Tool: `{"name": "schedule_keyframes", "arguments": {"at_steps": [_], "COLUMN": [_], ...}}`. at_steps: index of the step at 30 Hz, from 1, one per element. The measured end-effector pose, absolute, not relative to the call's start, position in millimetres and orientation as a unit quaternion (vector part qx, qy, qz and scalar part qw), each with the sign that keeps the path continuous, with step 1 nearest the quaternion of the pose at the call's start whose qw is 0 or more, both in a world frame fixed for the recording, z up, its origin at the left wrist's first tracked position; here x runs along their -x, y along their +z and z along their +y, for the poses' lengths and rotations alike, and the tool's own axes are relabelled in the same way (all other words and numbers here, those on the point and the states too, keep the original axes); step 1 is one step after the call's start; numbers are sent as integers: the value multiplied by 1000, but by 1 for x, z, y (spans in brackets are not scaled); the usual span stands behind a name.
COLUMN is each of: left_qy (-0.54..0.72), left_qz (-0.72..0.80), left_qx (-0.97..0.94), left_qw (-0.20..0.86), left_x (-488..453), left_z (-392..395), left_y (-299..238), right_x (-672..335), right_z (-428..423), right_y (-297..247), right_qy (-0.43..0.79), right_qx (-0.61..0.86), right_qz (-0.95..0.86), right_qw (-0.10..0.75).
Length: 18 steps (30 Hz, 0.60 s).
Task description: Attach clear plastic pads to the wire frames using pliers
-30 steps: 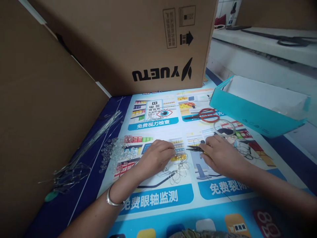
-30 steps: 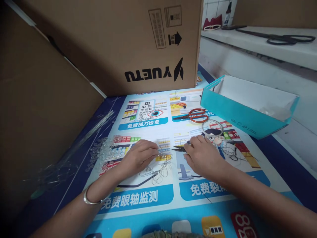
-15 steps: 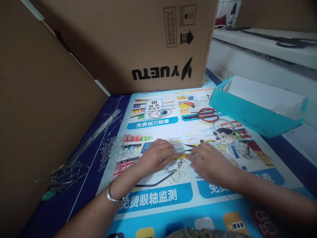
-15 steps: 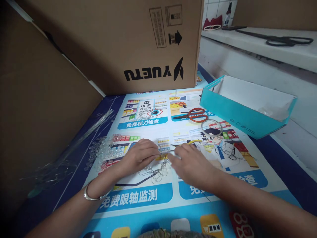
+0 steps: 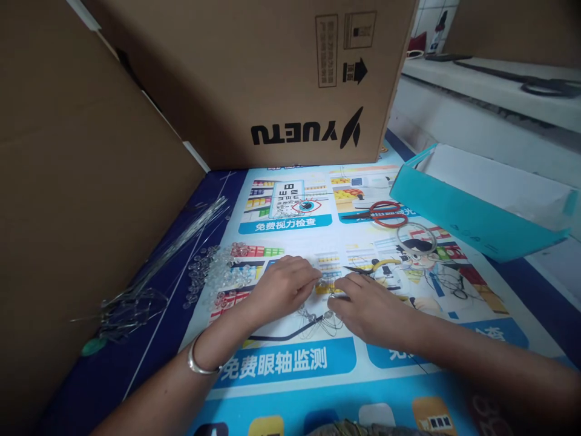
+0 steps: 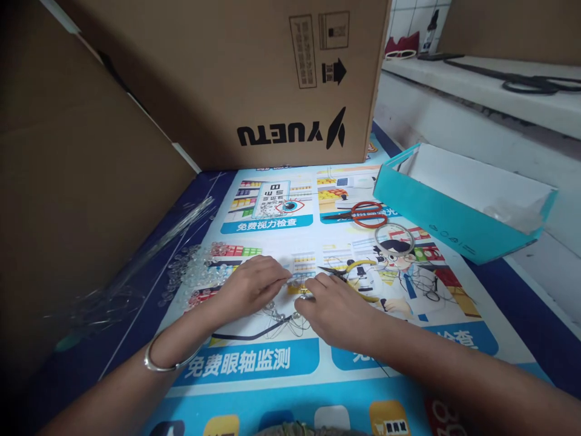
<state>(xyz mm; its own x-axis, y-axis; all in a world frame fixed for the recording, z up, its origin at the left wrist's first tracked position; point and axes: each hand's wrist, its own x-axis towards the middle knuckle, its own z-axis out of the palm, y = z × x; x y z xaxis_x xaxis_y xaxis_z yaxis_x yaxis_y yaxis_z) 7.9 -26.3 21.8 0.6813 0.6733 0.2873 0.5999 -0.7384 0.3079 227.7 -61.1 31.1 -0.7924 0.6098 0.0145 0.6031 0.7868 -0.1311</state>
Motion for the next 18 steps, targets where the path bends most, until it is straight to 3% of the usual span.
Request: {"name": "schedule_keyframes", "arguments": {"at_steps": [18], "left_qy": [219], "left_qz": [370], "left_qx": [-894], "left_qw": [124], "left_x": [-17], "left_z": [-20], "left_y": [11], "right_x": [-226], "right_z": [-56], "right_y": [24], "right_qy": [36], "right_qx": [279], "right_qz": [-959], "right_qw": [25]}}
